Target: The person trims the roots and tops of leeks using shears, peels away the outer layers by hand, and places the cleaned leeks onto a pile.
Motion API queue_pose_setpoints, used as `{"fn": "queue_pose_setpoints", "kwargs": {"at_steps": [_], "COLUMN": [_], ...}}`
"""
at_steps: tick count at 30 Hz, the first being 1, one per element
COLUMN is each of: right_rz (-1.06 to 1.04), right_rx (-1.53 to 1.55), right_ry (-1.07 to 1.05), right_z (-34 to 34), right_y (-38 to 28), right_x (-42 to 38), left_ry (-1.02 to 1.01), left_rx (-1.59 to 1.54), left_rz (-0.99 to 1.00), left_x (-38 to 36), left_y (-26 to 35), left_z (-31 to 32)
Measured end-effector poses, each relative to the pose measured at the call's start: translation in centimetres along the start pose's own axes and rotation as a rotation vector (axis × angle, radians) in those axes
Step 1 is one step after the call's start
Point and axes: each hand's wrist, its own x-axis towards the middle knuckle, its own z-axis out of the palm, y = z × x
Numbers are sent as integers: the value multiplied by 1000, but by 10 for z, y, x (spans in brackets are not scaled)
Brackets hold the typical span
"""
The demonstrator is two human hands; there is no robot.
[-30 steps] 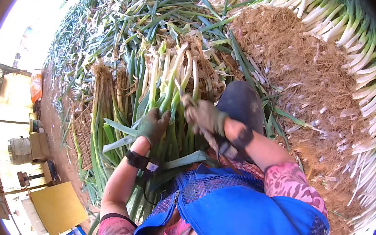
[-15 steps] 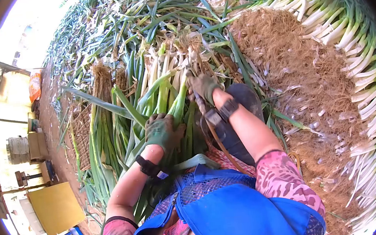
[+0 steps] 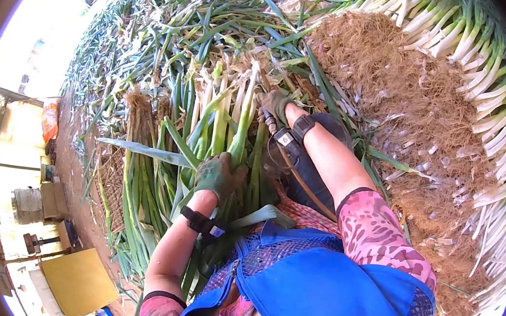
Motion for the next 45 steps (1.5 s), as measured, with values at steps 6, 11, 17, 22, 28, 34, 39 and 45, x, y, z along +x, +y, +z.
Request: {"fn": "queue_pose_setpoints", "kwargs": {"at_steps": [6,11,17,22,28,34,39,45], "right_rz": [-87,-251,-103,-44,-453,-561,-602,-722], "right_rx": [-247,-907,-882,-246,144,834,517,522], "right_ry": [171,593,185,101,0,-270,-359,-553], "right_z": [-1,0,52,52,55,58,87,98], "right_y": [21,39,90,89,73,-4,-64,-65], "right_x": [-20,-20,6,17,-24,-104,-153,-166], "left_ry": [-35,-304,-206,-123,-210,-97,42,80], "left_rx": [-409,-277,-476,-323,-728,-1254,-1194,-1199], "left_rz": [-170,-126,-132,-263,-198,92,118,58], "left_x": [14,51,105,125,118,6,-31,-37], "left_y": [-38,-103,-72,-22,-66,-60,-36,-22], "left_z": [-17,-41,-39,9,-7,-114,-140,-153]}}
